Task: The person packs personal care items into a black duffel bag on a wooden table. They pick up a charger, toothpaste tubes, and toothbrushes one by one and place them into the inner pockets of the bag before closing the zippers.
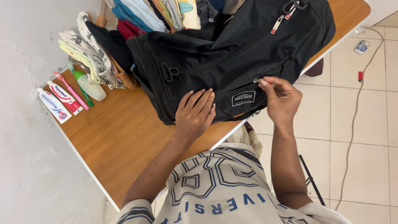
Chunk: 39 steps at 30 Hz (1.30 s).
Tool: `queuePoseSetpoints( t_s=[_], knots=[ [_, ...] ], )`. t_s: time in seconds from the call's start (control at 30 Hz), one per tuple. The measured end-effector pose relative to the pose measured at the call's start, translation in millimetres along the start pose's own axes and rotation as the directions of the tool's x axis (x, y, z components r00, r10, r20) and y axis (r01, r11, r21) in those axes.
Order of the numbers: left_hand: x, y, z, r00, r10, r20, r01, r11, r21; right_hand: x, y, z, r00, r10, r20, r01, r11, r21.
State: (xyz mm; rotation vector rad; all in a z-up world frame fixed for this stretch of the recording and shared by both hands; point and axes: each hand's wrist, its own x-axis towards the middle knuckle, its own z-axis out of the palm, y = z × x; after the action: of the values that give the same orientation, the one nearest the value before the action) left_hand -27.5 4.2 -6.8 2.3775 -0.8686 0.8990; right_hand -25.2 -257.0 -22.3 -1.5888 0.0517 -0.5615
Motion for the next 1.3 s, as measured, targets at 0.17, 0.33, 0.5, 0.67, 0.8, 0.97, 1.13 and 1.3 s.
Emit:
queuePoseSetpoints(
  t_s=[0.17,0.33,0.5,0.67,0.8,0.97,1.13,1.3],
  knots=[
    [11,-2,-8,0.999,0.028,0.023,-0.027,0.999,-0.042,10,1,-21,0.993,0.027,-0.112,-0.033,0.998,-0.047],
    [32,4,-22,0.993,-0.056,0.106,0.077,0.975,-0.209,26,2,-38,0.984,0.016,-0.176,-0.042,0.989,-0.144],
    [74,-2,-19,0.939,-0.13,0.317,0.21,0.949,-0.235,36,13,-47,0.976,0.042,-0.215,-0.073,0.988,-0.137],
    [111,-3,5,0.866,-0.091,0.492,0.278,0.905,-0.322,36,18,-45,0.949,0.07,-0.308,-0.112,0.986,-0.121],
    [126,3,30,0.673,-0.074,0.736,0.36,0.901,-0.24,17,10,-22,0.897,-0.35,-0.269,0.22,0.883,-0.414],
    [129,-6,36,0.609,-0.044,0.792,0.421,0.864,-0.276,-4,-30,-7,0.812,-0.481,0.329,0.579,0.598,-0.554],
    [114,-12,47,0.764,-0.028,0.645,0.349,0.858,-0.376,-9,-47,6,0.786,-0.328,0.524,0.612,0.532,-0.586],
    [102,-9,78,0.851,-0.031,0.524,0.113,0.986,-0.124,-25,-56,-2,0.739,-0.225,0.635,0.655,0.46,-0.599]
  ],
)
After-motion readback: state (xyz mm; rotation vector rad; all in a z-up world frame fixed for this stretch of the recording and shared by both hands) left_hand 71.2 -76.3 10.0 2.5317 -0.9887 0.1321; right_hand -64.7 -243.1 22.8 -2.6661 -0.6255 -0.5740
